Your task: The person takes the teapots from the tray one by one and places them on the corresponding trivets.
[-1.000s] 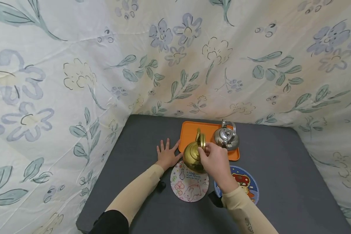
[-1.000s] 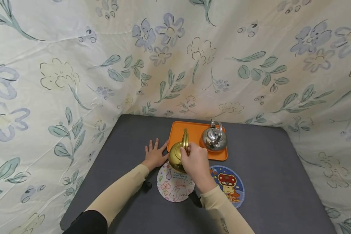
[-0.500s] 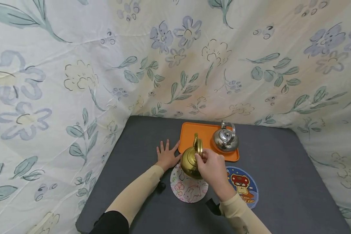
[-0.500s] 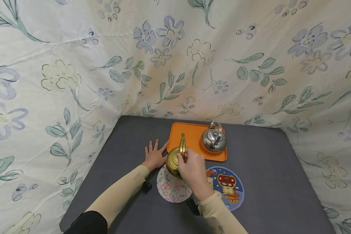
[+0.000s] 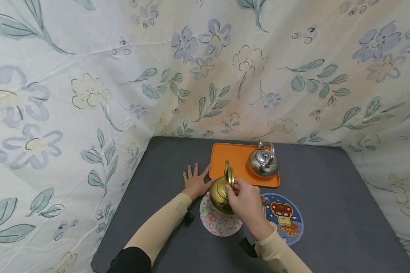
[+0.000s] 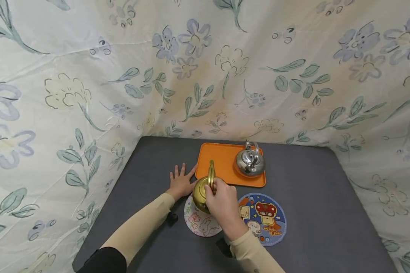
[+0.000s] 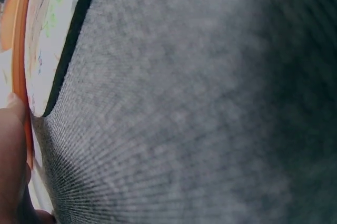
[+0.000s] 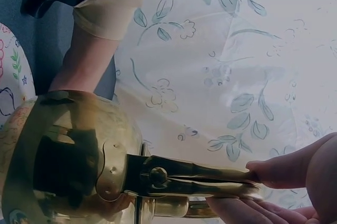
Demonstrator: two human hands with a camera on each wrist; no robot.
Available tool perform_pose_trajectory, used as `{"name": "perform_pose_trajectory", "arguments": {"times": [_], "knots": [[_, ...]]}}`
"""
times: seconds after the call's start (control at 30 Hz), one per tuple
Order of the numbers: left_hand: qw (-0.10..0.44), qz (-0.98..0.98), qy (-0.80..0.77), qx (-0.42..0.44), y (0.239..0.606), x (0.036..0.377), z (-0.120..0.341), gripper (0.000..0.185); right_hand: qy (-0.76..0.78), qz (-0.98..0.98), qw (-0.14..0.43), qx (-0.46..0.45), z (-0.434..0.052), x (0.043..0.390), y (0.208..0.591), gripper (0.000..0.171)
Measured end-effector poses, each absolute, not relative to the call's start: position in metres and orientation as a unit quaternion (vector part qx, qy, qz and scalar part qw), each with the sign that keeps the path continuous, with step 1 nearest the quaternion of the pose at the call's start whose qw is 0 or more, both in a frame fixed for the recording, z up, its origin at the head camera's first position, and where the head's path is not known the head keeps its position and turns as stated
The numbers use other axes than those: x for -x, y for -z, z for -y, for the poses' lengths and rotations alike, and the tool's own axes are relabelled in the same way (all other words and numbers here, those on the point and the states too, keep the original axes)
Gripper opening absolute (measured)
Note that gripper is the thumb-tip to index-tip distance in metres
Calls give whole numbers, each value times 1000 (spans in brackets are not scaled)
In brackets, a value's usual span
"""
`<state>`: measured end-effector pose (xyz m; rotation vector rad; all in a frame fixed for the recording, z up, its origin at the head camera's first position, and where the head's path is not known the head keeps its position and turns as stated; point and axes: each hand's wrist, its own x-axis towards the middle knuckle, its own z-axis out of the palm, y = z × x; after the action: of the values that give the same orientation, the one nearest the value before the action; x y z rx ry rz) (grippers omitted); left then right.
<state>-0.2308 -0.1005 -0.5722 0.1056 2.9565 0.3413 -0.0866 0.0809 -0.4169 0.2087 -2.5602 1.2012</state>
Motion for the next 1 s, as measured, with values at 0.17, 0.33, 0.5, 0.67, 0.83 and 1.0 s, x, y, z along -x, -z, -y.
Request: {"name": "perform_pose_trajectory", "arguments": {"times": [0.17, 0.33, 0.5, 0.67, 0.83, 1.0], "knots": [[80, -988, -122, -43, 572, 229, 101, 75, -424, 891, 150, -67, -79, 86, 422, 28], [79, -988, -122, -51, 569, 228, 103, 76, -427, 887, 162, -75, -77, 87, 430, 25], [83, -987, -130, -52, 569, 228, 102, 77, -428, 884, 170, -80, -76, 87, 435, 26], [87, -986, -134, -53, 574, 230, 104, 78, -431, 883, 167, -77, -72, 84, 440, 26], [98, -985, -130, -52, 576, 231, 106, 80, -435, 882, 164, -71, -69, 81, 444, 26], [89, -986, -129, -54, 571, 228, 107, 78, -442, 880, 161, -67, -68, 78, 449, 27]]}}
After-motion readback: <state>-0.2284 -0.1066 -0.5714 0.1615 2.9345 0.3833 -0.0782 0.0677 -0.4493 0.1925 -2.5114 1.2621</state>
